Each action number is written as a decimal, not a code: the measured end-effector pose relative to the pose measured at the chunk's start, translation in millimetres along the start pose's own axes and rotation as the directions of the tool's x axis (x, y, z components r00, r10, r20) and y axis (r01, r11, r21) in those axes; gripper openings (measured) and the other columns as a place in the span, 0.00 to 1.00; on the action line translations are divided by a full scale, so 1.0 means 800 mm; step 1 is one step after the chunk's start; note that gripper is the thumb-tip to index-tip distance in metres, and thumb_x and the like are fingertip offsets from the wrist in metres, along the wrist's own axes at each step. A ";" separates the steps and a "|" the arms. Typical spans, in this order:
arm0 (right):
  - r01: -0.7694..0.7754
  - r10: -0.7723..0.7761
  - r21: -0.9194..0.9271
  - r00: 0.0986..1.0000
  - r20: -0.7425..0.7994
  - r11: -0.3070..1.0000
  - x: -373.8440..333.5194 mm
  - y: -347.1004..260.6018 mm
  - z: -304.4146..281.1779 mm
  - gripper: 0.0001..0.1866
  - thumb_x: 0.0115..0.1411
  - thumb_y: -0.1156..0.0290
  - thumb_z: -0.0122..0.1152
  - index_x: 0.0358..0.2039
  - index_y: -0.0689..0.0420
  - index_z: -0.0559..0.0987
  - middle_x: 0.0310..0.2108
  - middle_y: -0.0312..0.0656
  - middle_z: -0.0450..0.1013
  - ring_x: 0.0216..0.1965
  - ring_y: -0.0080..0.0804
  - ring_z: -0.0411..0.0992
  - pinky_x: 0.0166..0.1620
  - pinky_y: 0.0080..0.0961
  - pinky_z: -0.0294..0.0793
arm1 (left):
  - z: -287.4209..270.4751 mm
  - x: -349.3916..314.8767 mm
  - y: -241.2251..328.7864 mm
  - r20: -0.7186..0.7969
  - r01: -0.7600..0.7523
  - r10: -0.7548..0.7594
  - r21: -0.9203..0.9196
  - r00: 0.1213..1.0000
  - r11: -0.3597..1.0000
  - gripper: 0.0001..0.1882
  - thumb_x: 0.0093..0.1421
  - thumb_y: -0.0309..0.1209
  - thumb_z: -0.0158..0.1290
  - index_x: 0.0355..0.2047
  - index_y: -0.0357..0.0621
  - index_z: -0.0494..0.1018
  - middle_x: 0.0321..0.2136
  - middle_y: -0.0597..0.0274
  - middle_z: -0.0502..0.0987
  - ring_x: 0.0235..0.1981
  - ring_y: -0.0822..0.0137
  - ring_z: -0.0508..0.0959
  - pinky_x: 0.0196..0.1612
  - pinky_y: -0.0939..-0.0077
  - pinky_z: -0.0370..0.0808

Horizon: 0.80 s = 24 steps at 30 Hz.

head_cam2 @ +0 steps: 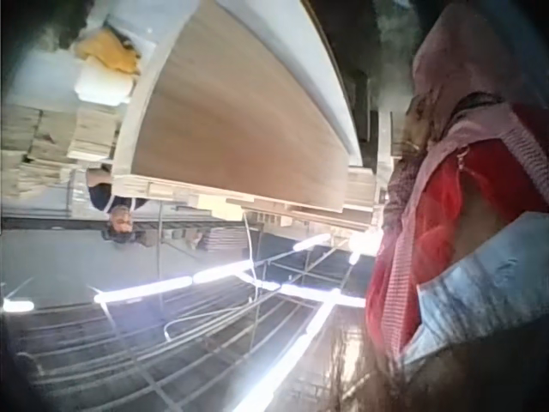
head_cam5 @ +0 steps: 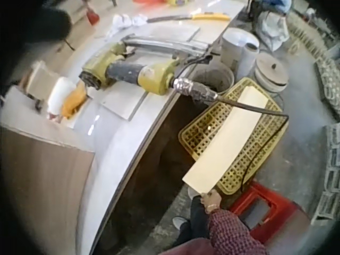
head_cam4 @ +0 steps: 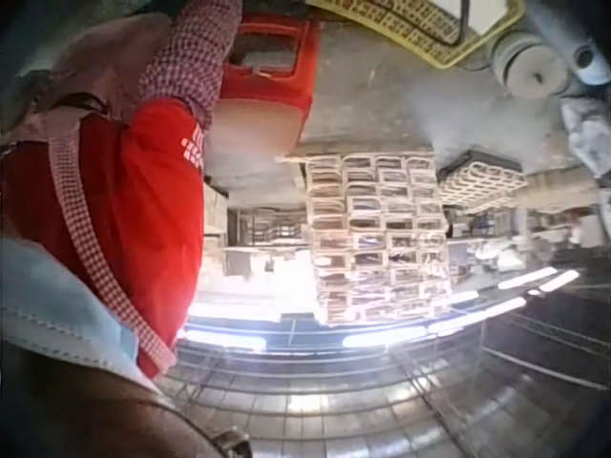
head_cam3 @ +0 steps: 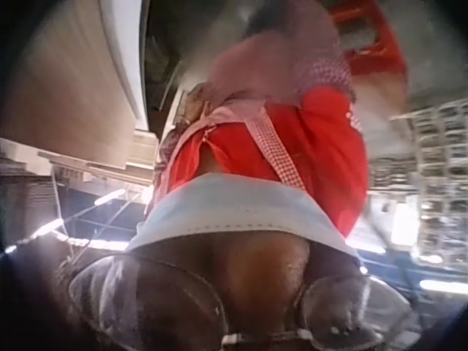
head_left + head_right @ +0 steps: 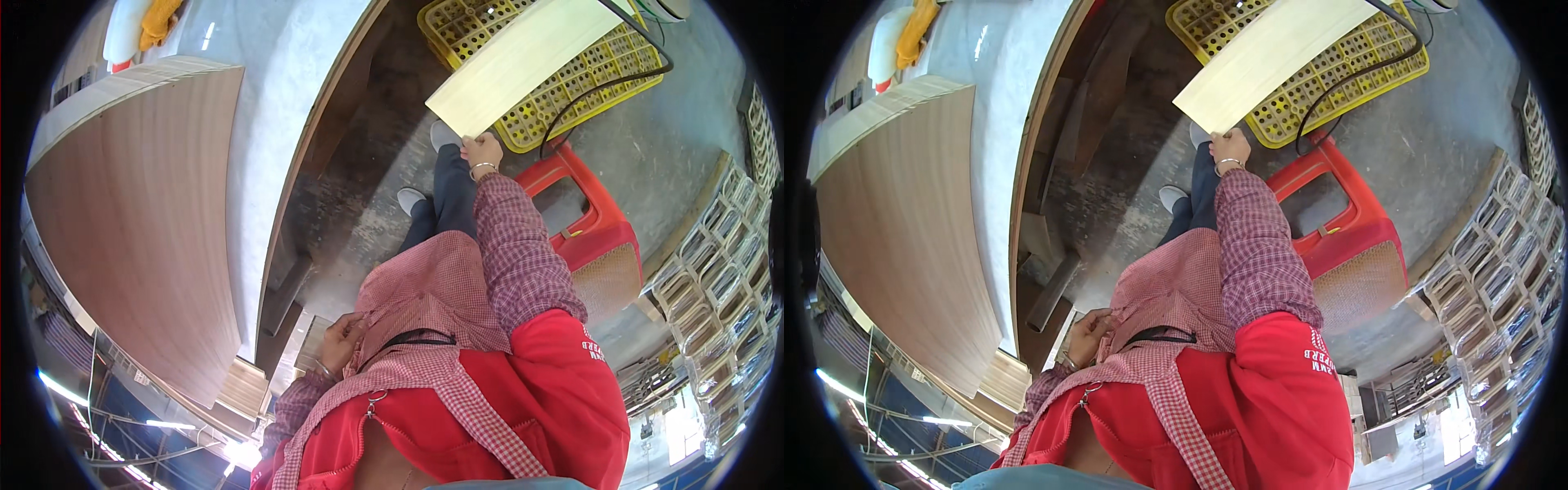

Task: Assembling wooden drawers by applying glue and using a pneumatic nail gun to join wood panels.

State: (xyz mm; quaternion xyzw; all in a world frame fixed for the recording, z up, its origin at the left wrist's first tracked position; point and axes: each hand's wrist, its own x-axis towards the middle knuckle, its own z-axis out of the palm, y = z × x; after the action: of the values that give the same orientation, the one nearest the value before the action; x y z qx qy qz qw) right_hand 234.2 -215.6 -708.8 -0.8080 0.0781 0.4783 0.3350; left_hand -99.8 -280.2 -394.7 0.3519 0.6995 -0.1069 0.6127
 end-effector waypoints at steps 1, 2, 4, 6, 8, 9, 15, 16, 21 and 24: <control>-0.007 0.006 0.033 1.000 0.009 0.999 -0.004 -0.004 -0.005 0.10 0.51 0.72 0.59 0.31 0.64 0.73 0.20 0.42 0.71 0.15 0.25 0.69 0.19 0.19 0.73 | 0.002 0.001 0.002 0.005 -0.005 0.005 -0.028 1.000 1.000 0.12 0.56 0.28 0.51 0.41 0.38 0.72 0.27 0.64 0.75 0.26 0.76 0.72 0.30 0.87 0.68; -0.012 0.011 0.066 1.000 0.016 0.998 -0.005 -0.008 -0.010 0.08 0.51 0.72 0.58 0.30 0.64 0.73 0.19 0.42 0.71 0.14 0.24 0.69 0.19 0.18 0.73 | 0.003 0.003 0.005 0.011 -0.012 0.013 -0.055 1.000 0.998 0.13 0.56 0.29 0.52 0.41 0.38 0.72 0.26 0.64 0.75 0.26 0.76 0.71 0.30 0.87 0.68; -0.028 0.028 0.001 0.999 -0.034 1.000 -0.007 -0.011 -0.025 0.06 0.54 0.74 0.53 0.24 0.64 0.72 0.16 0.43 0.69 0.14 0.24 0.70 0.17 0.18 0.72 | 0.005 0.006 0.014 0.025 -0.030 0.031 -0.044 0.999 0.999 0.13 0.56 0.29 0.52 0.41 0.38 0.72 0.26 0.64 0.75 0.25 0.76 0.71 0.30 0.87 0.68; -0.039 0.037 0.094 0.999 0.017 0.995 -0.025 -0.018 -0.042 0.05 0.54 0.76 0.53 0.26 0.65 0.72 0.18 0.43 0.70 0.15 0.26 0.70 0.17 0.18 0.73 | 0.003 0.004 0.024 0.041 -0.050 0.051 -0.025 0.998 0.998 0.13 0.56 0.29 0.52 0.42 0.38 0.72 0.25 0.65 0.74 0.25 0.76 0.71 0.30 0.87 0.68; -0.045 0.034 0.188 0.998 0.062 0.981 -0.062 -0.026 -0.062 0.04 0.55 0.77 0.53 0.27 0.65 0.72 0.19 0.44 0.70 0.16 0.27 0.71 0.17 0.18 0.74 | 0.000 0.005 0.030 0.051 -0.071 0.069 0.021 0.996 0.997 0.14 0.56 0.29 0.52 0.42 0.38 0.71 0.26 0.65 0.74 0.26 0.76 0.71 0.30 0.87 0.68; -0.090 0.060 0.207 0.987 0.149 0.974 -0.091 -0.031 -0.070 0.03 0.55 0.77 0.52 0.28 0.65 0.72 0.20 0.44 0.70 0.17 0.28 0.70 0.19 0.19 0.74 | 0.001 0.011 0.033 0.047 -0.084 0.081 0.052 0.996 0.995 0.14 0.56 0.29 0.52 0.43 0.39 0.71 0.27 0.65 0.75 0.27 0.76 0.71 0.30 0.87 0.68; -0.246 0.107 0.146 0.783 0.613 0.958 -0.343 -0.067 -0.105 0.04 0.55 0.79 0.49 0.29 0.64 0.72 0.23 0.45 0.72 0.21 0.30 0.72 0.27 0.20 0.75 | 0.041 -0.001 0.148 -0.052 -0.196 0.192 -0.405 0.980 0.893 0.18 0.56 0.31 0.53 0.46 0.37 0.67 0.34 0.61 0.75 0.33 0.73 0.73 0.35 0.84 0.73; -0.381 0.213 0.112 0.711 0.670 0.918 -0.382 -0.072 -0.109 0.04 0.56 0.78 0.48 0.29 0.64 0.72 0.23 0.46 0.72 0.21 0.30 0.72 0.27 0.20 0.75 | 0.042 -0.011 0.166 0.005 -0.168 0.206 -0.555 0.979 0.815 0.18 0.56 0.30 0.53 0.46 0.36 0.67 0.35 0.58 0.75 0.33 0.71 0.74 0.35 0.83 0.73; -0.173 0.144 -0.066 0.490 0.860 0.983 -0.484 -0.104 -0.116 0.06 0.56 0.73 0.52 0.26 0.62 0.74 0.20 0.41 0.71 0.20 0.26 0.70 0.22 0.17 0.71 | 0.013 -0.070 0.182 -0.138 -0.270 0.234 -0.571 0.962 0.775 0.13 0.56 0.28 0.52 0.40 0.33 0.69 0.32 0.54 0.75 0.28 0.70 0.75 0.30 0.83 0.74; 0.066 0.091 -0.178 0.659 0.747 0.982 -0.496 -0.178 -0.154 0.09 0.55 0.68 0.52 0.22 0.58 0.75 0.15 0.36 0.67 0.16 0.21 0.64 0.19 0.16 0.64 | -0.039 -0.130 0.193 -0.259 -0.411 0.324 -0.454 0.910 0.790 0.11 0.56 0.27 0.52 0.36 0.31 0.71 0.29 0.57 0.76 0.25 0.71 0.75 0.28 0.83 0.73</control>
State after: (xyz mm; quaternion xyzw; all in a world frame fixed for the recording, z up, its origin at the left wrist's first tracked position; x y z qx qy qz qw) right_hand 176.1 -260.1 -275.6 -0.5657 -0.1075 0.7767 0.2554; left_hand -27.7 -186.9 -247.3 0.3188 0.6696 0.2291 0.6305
